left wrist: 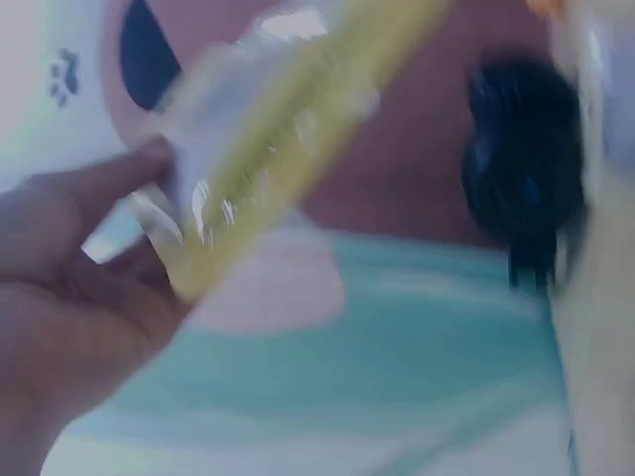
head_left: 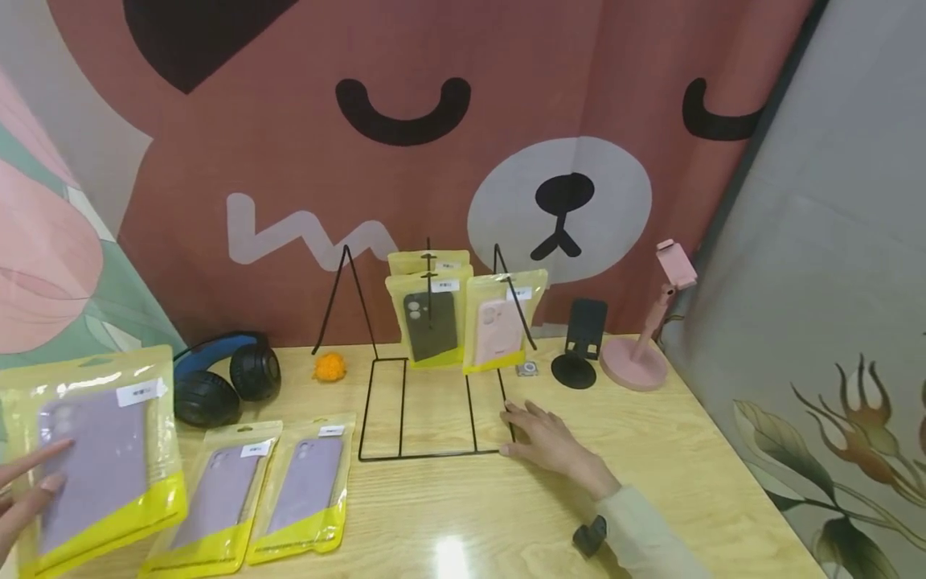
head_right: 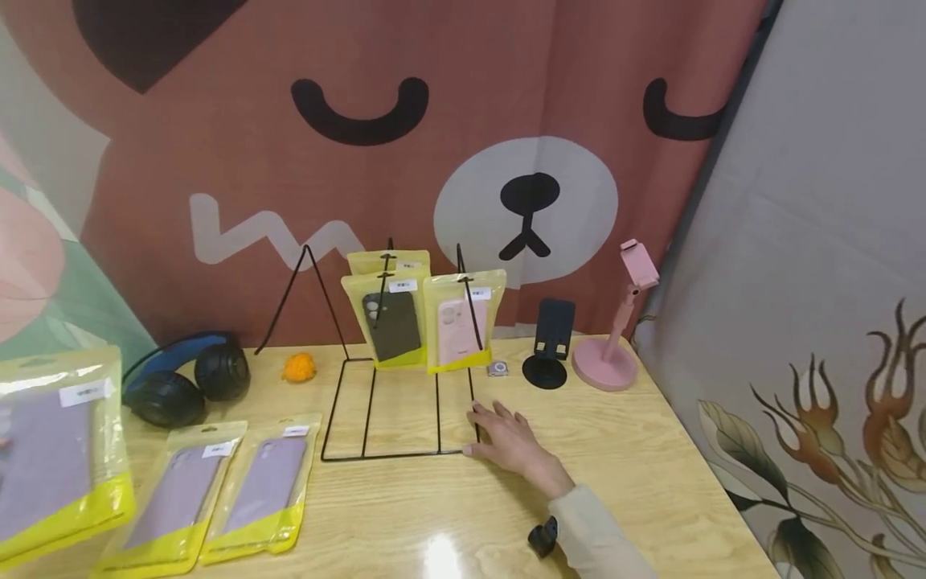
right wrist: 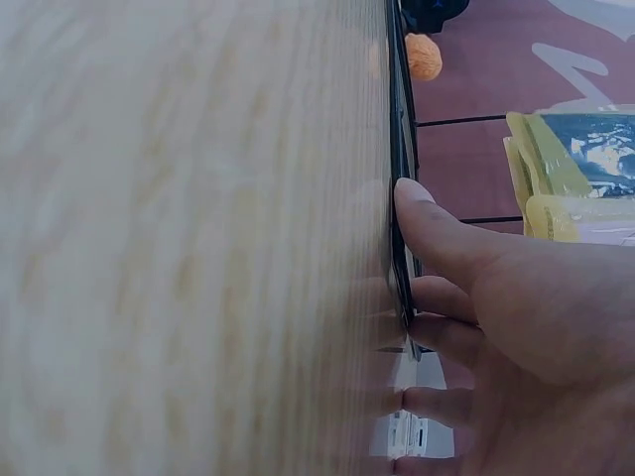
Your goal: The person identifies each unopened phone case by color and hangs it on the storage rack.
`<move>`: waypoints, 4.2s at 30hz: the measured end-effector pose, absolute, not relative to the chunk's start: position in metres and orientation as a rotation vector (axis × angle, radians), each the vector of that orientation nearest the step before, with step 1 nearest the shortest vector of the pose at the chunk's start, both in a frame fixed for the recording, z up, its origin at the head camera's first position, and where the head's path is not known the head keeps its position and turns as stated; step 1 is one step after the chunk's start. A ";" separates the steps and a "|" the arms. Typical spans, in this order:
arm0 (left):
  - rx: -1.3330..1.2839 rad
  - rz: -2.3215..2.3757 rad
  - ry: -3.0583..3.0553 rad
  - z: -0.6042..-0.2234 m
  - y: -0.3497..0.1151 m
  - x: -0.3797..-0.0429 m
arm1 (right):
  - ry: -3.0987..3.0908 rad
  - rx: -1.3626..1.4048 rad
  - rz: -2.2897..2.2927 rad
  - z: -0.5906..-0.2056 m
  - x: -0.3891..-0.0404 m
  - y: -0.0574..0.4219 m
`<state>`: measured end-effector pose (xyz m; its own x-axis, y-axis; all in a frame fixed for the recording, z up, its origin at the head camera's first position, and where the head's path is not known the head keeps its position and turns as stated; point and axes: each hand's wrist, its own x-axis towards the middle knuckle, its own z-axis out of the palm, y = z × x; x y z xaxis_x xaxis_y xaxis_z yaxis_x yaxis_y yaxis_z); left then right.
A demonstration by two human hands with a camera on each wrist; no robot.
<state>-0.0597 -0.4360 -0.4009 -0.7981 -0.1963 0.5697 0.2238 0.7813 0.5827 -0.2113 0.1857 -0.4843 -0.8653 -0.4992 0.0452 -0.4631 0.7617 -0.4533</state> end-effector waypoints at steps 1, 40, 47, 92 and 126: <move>-0.040 -0.936 -2.341 -0.393 -0.424 -0.057 | 2.873 -0.784 -0.710 -0.483 -0.211 0.185; -0.537 -1.475 -2.384 -0.378 -0.256 -0.124 | 2.869 -0.742 -0.708 -0.486 -0.212 0.184; -0.428 -1.515 -2.448 -0.382 -0.258 -0.116 | 2.869 -0.752 -0.712 -0.486 -0.213 0.183; -0.382 -1.568 -2.546 -0.375 -0.265 -0.128 | 2.879 -0.758 -0.710 -0.481 -0.212 0.186; -0.317 -1.438 -2.552 -0.371 -0.252 -0.230 | 2.839 -0.775 -0.750 -0.484 -0.208 0.185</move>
<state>-0.2298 -0.2521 -0.3706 -0.9581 0.0901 0.2720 0.2793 0.5054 0.8164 -0.2082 0.1848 -0.4842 -0.8646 -0.5016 0.0282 -0.4501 0.7484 -0.4871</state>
